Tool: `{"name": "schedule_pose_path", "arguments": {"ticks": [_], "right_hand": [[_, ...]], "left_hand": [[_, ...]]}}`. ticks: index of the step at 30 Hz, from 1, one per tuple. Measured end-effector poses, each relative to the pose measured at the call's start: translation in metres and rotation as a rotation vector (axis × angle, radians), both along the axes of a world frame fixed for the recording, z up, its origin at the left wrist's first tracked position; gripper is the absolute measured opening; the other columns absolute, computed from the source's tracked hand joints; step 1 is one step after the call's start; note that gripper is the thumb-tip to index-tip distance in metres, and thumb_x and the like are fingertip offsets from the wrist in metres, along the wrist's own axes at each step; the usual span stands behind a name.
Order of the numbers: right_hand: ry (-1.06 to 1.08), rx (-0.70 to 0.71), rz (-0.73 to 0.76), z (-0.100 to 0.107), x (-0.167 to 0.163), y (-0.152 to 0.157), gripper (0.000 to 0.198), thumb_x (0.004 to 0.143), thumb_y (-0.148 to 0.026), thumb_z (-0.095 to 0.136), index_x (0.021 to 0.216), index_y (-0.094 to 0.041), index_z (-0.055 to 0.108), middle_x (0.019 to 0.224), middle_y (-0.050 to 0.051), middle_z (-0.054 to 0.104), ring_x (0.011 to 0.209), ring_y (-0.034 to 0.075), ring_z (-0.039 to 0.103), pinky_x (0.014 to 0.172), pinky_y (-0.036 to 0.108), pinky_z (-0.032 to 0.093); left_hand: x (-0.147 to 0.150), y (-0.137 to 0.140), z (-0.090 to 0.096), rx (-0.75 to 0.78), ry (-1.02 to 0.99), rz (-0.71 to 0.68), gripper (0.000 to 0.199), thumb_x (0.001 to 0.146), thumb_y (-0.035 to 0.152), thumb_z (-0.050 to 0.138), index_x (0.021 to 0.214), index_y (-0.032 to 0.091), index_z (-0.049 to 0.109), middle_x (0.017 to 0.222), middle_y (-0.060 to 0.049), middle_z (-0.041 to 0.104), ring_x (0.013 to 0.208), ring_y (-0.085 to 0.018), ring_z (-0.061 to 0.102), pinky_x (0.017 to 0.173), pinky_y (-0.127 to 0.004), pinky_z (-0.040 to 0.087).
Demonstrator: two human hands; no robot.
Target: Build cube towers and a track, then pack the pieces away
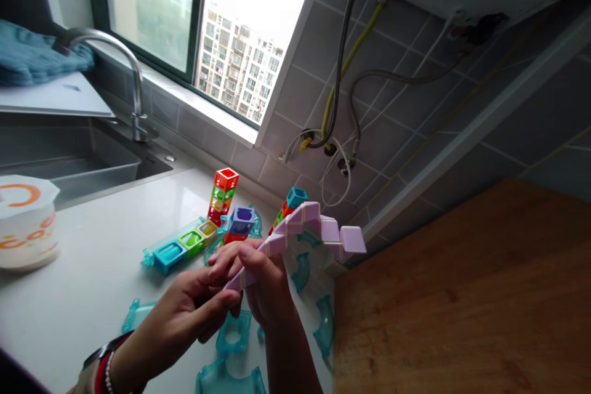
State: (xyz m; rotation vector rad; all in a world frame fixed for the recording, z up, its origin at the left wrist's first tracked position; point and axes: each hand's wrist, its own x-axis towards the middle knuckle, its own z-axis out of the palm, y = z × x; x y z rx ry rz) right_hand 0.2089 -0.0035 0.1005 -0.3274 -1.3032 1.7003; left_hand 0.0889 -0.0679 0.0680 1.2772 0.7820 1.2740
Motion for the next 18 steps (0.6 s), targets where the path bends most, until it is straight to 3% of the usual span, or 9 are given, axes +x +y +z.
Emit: {"name": "schedule_pose_path", "arguments": {"ticks": [4,8,10,14,18], "right_hand": [[0.02,-0.109,-0.168,-0.006,-0.007,0.001,0.033,0.089,-0.031,0.062,0.058,-0.021,0.071,0.063,0.003,0.066,0.065,0.019,0.06,0.069,0.032,0.05],[-0.031,-0.188,-0.207,-0.009,-0.011,-0.002,0.035,0.089,-0.037,0.062,0.061,-0.019,0.07,0.059,0.001,0.062,0.047,0.013,0.045,0.047,0.027,0.034],[-0.072,-0.193,-0.261,-0.011,-0.012,-0.003,0.033,0.088,-0.038,0.066,0.062,-0.018,0.069,0.057,-0.001,0.059,0.045,0.011,0.042,0.045,0.026,0.032],[-0.188,-0.051,-0.459,-0.017,-0.012,-0.001,0.026,0.084,-0.037,0.074,0.07,-0.017,0.069,0.064,-0.001,0.061,0.06,0.013,0.054,0.06,0.026,0.045],[-0.311,0.025,-0.471,-0.02,-0.011,-0.002,0.028,0.089,-0.043,0.072,0.076,-0.017,0.07,0.072,0.001,0.066,0.068,0.016,0.061,0.068,0.028,0.05]], "left_hand": [[0.002,0.0,0.005,0.033,0.11,0.159,0.034,0.095,0.043,0.067,0.109,0.011,0.071,0.065,0.004,0.049,0.05,-0.006,0.032,0.042,-0.018,0.026],[-0.003,0.0,0.006,0.056,0.197,0.232,0.036,0.095,0.043,0.066,0.109,0.011,0.075,0.067,0.003,0.054,0.054,-0.008,0.038,0.045,-0.019,0.032],[-0.007,0.001,0.004,0.054,0.245,0.262,0.037,0.093,0.041,0.068,0.116,0.012,0.076,0.069,0.002,0.059,0.057,-0.01,0.045,0.049,-0.02,0.037],[-0.013,0.004,0.002,0.06,0.341,0.315,0.041,0.092,0.039,0.07,0.127,0.016,0.073,0.075,0.0,0.071,0.07,-0.018,0.064,0.061,-0.024,0.051],[-0.013,0.006,0.003,0.111,0.428,0.459,0.041,0.092,0.042,0.069,0.127,0.021,0.072,0.107,-0.006,0.079,0.095,-0.023,0.074,0.083,-0.03,0.058]]}}
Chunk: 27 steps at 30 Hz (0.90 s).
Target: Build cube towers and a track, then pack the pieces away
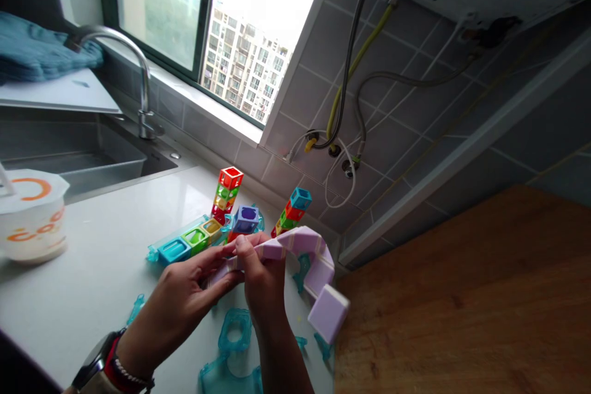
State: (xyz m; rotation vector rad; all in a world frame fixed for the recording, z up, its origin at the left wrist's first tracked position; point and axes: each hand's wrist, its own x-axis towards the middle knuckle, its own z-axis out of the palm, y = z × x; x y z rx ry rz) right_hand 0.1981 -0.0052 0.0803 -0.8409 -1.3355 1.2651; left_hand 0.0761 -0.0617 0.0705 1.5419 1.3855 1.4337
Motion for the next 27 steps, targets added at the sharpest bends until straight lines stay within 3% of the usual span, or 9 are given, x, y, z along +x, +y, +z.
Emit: {"name": "schedule_pose_path", "arguments": {"ticks": [3,6,11,17,22,27], "right_hand": [[-0.095,0.082,-0.1,0.001,-0.001,-0.004,0.03,0.091,-0.045,0.07,0.077,-0.018,0.068,0.075,0.0,0.067,0.073,0.017,0.064,0.074,0.03,0.051],[-0.117,0.15,-0.15,0.004,-0.001,-0.006,0.031,0.093,-0.045,0.068,0.076,-0.019,0.068,0.074,0.0,0.067,0.073,0.017,0.064,0.075,0.031,0.05],[-0.004,0.204,-0.254,0.009,0.008,0.002,0.036,0.097,-0.046,0.063,0.072,-0.02,0.064,0.075,0.001,0.069,0.074,0.017,0.065,0.076,0.031,0.05],[-0.106,0.396,-0.105,0.01,0.019,0.011,0.028,0.089,-0.048,0.071,0.083,-0.021,0.067,0.081,0.002,0.068,0.076,0.019,0.065,0.073,0.032,0.052],[-0.241,0.375,-0.107,0.011,0.023,0.009,0.031,0.078,-0.047,0.08,0.07,-0.023,0.062,0.067,0.002,0.061,0.062,0.019,0.056,0.059,0.032,0.049],[-0.287,0.346,-0.125,0.013,0.02,0.007,0.046,0.08,-0.05,0.076,0.053,-0.023,0.049,0.049,-0.003,0.047,0.048,0.013,0.042,0.046,0.027,0.038]], "left_hand": [[0.001,0.001,-0.002,0.009,0.083,0.087,0.034,0.093,0.041,0.067,0.121,0.021,0.072,0.109,-0.005,0.08,0.093,-0.023,0.075,0.081,-0.03,0.057],[0.0,0.0,-0.001,0.012,0.094,0.08,0.034,0.092,0.042,0.068,0.119,0.022,0.071,0.11,-0.004,0.079,0.093,-0.022,0.074,0.081,-0.029,0.057],[-0.001,-0.004,0.009,-0.019,0.098,-0.069,0.03,0.098,0.048,0.061,0.112,0.023,0.071,0.1,-0.002,0.076,0.088,-0.019,0.071,0.077,-0.026,0.054],[-0.003,-0.006,0.011,-0.065,-0.073,-0.217,0.028,0.101,0.045,0.058,0.098,0.02,0.069,0.089,-0.003,0.071,0.079,-0.016,0.065,0.069,-0.023,0.052],[-0.006,-0.005,0.011,-0.278,-0.292,-0.45,0.04,0.099,0.053,0.057,0.083,0.017,0.063,0.065,0.003,0.056,0.046,-0.007,0.041,0.039,-0.017,0.029],[-0.004,-0.005,0.018,-0.372,-0.403,-0.554,0.041,0.096,0.057,0.061,0.08,0.019,0.057,0.05,0.01,0.04,0.037,-0.006,0.031,0.034,-0.017,0.02]]}}
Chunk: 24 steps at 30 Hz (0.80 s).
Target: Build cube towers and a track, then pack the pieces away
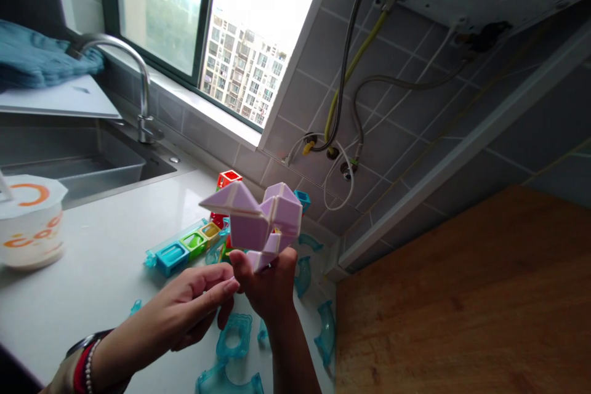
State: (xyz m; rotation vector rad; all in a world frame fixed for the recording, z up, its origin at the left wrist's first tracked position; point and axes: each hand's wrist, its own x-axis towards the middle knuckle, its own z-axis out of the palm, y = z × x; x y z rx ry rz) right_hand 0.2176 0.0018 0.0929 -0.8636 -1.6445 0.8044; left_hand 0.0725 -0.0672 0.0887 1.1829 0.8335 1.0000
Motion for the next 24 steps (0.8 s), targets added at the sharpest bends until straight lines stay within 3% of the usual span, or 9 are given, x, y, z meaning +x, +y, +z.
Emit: {"name": "schedule_pose_path", "arguments": {"ticks": [3,7,15,24], "right_hand": [[0.002,0.018,-0.005,0.001,-0.001,-0.001,0.048,0.084,-0.048,0.073,0.053,-0.022,0.049,0.048,-0.004,0.044,0.046,0.01,0.038,0.045,0.025,0.035],[-0.023,0.031,0.001,0.003,-0.001,-0.002,0.05,0.088,-0.047,0.069,0.052,-0.022,0.045,0.048,-0.004,0.041,0.046,0.01,0.035,0.045,0.025,0.031],[-0.091,0.035,-0.013,0.007,0.001,-0.004,0.055,0.092,-0.053,0.063,0.053,-0.022,0.04,0.048,-0.005,0.036,0.047,0.009,0.033,0.046,0.025,0.028],[-0.085,0.003,-0.036,0.007,0.001,-0.003,0.055,0.091,-0.055,0.065,0.053,-0.023,0.04,0.048,-0.005,0.035,0.047,0.01,0.034,0.047,0.026,0.028]], "left_hand": [[0.001,-0.001,0.003,0.087,0.066,0.055,0.042,0.096,0.058,0.06,0.079,0.019,0.062,0.048,0.009,0.039,0.037,-0.007,0.031,0.034,-0.018,0.022],[0.002,-0.003,0.003,0.198,0.143,0.133,0.04,0.097,0.054,0.06,0.079,0.018,0.067,0.053,0.005,0.049,0.042,-0.008,0.036,0.038,-0.019,0.029],[0.002,-0.004,0.005,0.23,0.203,0.129,0.039,0.1,0.051,0.056,0.081,0.018,0.067,0.057,0.004,0.051,0.045,-0.009,0.036,0.039,-0.019,0.025],[0.002,-0.004,-0.005,0.295,0.231,0.175,0.022,0.1,0.035,0.058,0.092,0.018,0.07,0.08,-0.002,0.067,0.07,-0.014,0.057,0.059,-0.019,0.045]]}}
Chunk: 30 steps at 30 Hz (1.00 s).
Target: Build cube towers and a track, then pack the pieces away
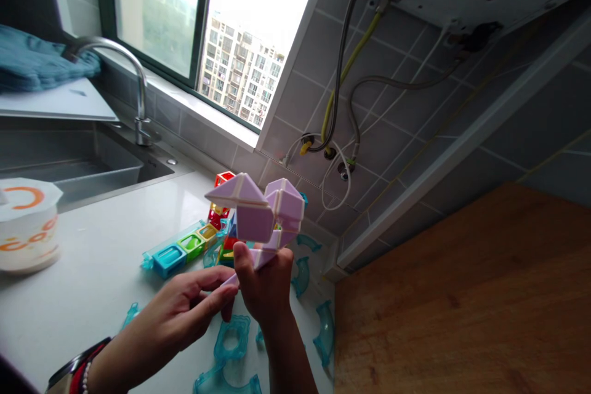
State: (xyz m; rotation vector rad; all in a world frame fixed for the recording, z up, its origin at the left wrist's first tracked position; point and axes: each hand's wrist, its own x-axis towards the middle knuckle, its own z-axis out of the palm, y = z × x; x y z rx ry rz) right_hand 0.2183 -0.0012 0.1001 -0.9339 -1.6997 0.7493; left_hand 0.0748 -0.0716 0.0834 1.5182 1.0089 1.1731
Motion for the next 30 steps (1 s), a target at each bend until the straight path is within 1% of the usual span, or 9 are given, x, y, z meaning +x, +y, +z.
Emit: {"name": "schedule_pose_path", "arguments": {"ticks": [5,9,12,16,21,23,25,27,30], "right_hand": [[0.139,-0.196,0.07,-0.007,-0.002,0.005,0.057,0.087,-0.062,0.067,0.055,-0.023,0.041,0.051,-0.005,0.034,0.05,0.011,0.031,0.046,0.027,0.027],[0.226,-0.309,0.063,-0.013,-0.005,0.008,0.054,0.087,-0.063,0.069,0.057,-0.023,0.046,0.052,-0.005,0.037,0.05,0.012,0.037,0.045,0.027,0.032],[0.313,-0.447,0.079,-0.012,-0.006,0.006,0.047,0.085,-0.062,0.072,0.066,-0.023,0.052,0.055,-0.005,0.043,0.047,0.012,0.041,0.043,0.027,0.035],[0.366,-0.548,0.115,-0.006,-0.009,0.002,0.047,0.083,-0.062,0.073,0.07,-0.024,0.047,0.055,-0.007,0.041,0.045,0.01,0.039,0.041,0.025,0.032],[0.387,-0.474,0.142,-0.008,-0.008,0.004,0.054,0.086,-0.063,0.069,0.06,-0.024,0.041,0.049,-0.009,0.033,0.042,0.008,0.03,0.041,0.026,0.024],[0.421,-0.422,0.128,-0.009,-0.007,0.006,0.057,0.088,-0.064,0.066,0.056,-0.023,0.041,0.048,-0.008,0.034,0.043,0.009,0.031,0.043,0.026,0.026],[0.479,-0.362,0.145,-0.008,-0.006,0.007,0.055,0.09,-0.063,0.064,0.057,-0.021,0.048,0.053,-0.005,0.042,0.048,0.01,0.038,0.048,0.026,0.032],[0.532,-0.306,0.247,-0.004,-0.006,0.005,0.047,0.089,-0.062,0.065,0.066,-0.02,0.061,0.068,0.0,0.057,0.06,0.014,0.052,0.058,0.027,0.043],[0.567,-0.32,0.483,0.002,-0.007,-0.002,0.04,0.085,-0.062,0.066,0.088,-0.024,0.074,0.097,0.008,0.069,0.094,0.025,0.065,0.078,0.034,0.053]], "left_hand": [[-0.001,-0.003,0.001,0.078,0.145,0.097,0.025,0.099,0.04,0.06,0.109,0.02,0.07,0.09,-0.002,0.073,0.07,-0.015,0.061,0.061,-0.022,0.048],[0.0,-0.004,0.002,0.169,0.269,0.192,0.026,0.101,0.044,0.057,0.106,0.021,0.069,0.09,-0.001,0.074,0.073,-0.016,0.064,0.068,-0.024,0.05],[0.001,-0.005,0.001,0.277,0.333,0.246,0.022,0.101,0.04,0.06,0.111,0.022,0.068,0.096,-0.002,0.075,0.079,-0.017,0.068,0.074,-0.024,0.051],[0.002,-0.006,-0.001,0.345,0.368,0.285,0.022,0.1,0.039,0.061,0.114,0.023,0.068,0.096,-0.003,0.075,0.079,-0.017,0.069,0.071,-0.025,0.051],[-0.002,-0.004,0.001,0.255,0.327,0.236,0.021,0.1,0.041,0.06,0.108,0.023,0.069,0.094,-0.002,0.074,0.077,-0.017,0.067,0.07,-0.024,0.05],[-0.004,-0.003,0.003,0.225,0.307,0.212,0.021,0.099,0.041,0.06,0.101,0.022,0.069,0.089,-0.002,0.072,0.073,-0.017,0.064,0.068,-0.024,0.049],[-0.004,-0.003,0.003,0.208,0.289,0.177,0.024,0.099,0.042,0.06,0.094,0.02,0.068,0.081,-0.001,0.068,0.069,-0.015,0.058,0.065,-0.024,0.046],[-0.002,-0.003,0.003,0.171,0.207,0.115,0.03,0.1,0.045,0.058,0.089,0.019,0.065,0.075,0.0,0.061,0.065,-0.013,0.051,0.061,-0.023,0.042],[0.0,-0.002,0.002,0.011,-0.077,-0.055,0.038,0.101,0.053,0.053,0.09,0.018,0.061,0.065,0.004,0.045,0.055,-0.01,0.037,0.048,-0.021,0.031]]}}
